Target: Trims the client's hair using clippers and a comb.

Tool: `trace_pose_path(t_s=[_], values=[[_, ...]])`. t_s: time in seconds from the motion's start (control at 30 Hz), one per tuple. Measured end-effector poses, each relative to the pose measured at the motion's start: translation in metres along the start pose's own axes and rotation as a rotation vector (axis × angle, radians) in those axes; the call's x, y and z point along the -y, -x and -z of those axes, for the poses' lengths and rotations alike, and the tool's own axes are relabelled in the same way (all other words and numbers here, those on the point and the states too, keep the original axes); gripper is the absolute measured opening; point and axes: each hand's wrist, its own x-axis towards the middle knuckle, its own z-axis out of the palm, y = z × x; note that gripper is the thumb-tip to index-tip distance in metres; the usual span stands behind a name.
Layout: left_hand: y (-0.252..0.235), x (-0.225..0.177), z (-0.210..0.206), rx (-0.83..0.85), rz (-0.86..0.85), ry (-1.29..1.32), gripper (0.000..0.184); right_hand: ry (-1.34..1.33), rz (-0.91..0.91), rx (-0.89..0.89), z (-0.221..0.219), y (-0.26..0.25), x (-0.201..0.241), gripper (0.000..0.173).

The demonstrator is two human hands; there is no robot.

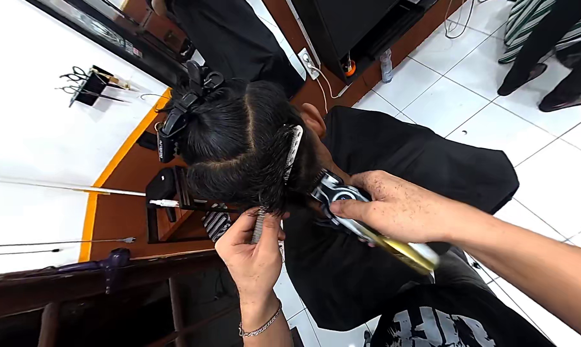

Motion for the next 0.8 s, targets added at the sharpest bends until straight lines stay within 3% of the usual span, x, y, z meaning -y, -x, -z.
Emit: trace_pose_path(t_s=[0.07, 0.13, 0.37, 0.53, 0.67, 0.8], values=[[-0.002, 0.0, 0.002, 0.01, -0.014, -0.005, 0.013, 0.126, 0.053, -0.037, -0.005, 0.003, -0.001, 0.03], [-0.003, 0.001, 0.004, 0.015, -0.024, -0.005, 0.013, 0.189, -0.011, -0.003, -0.002, 0.006, -0.002, 0.033], [-0.005, 0.0, 0.007, 0.025, -0.029, -0.02, 0.013, -0.038, -0.095, 0.073, -0.002, -0.007, -0.003, 0.041], [-0.005, 0.001, 0.006, 0.024, -0.026, -0.004, 0.013, 0.073, 0.055, -0.007, -0.006, -0.004, 0.004, 0.032], [-0.005, 0.001, 0.007, 0.021, -0.023, -0.003, 0.014, 0.102, -0.043, 0.085, -0.004, -0.002, 0.003, 0.038], [-0.005, 0.0, 0.007, 0.03, -0.03, -0.005, 0.014, 0.083, 0.048, 0.041, -0.011, -0.004, 0.004, 0.034]])
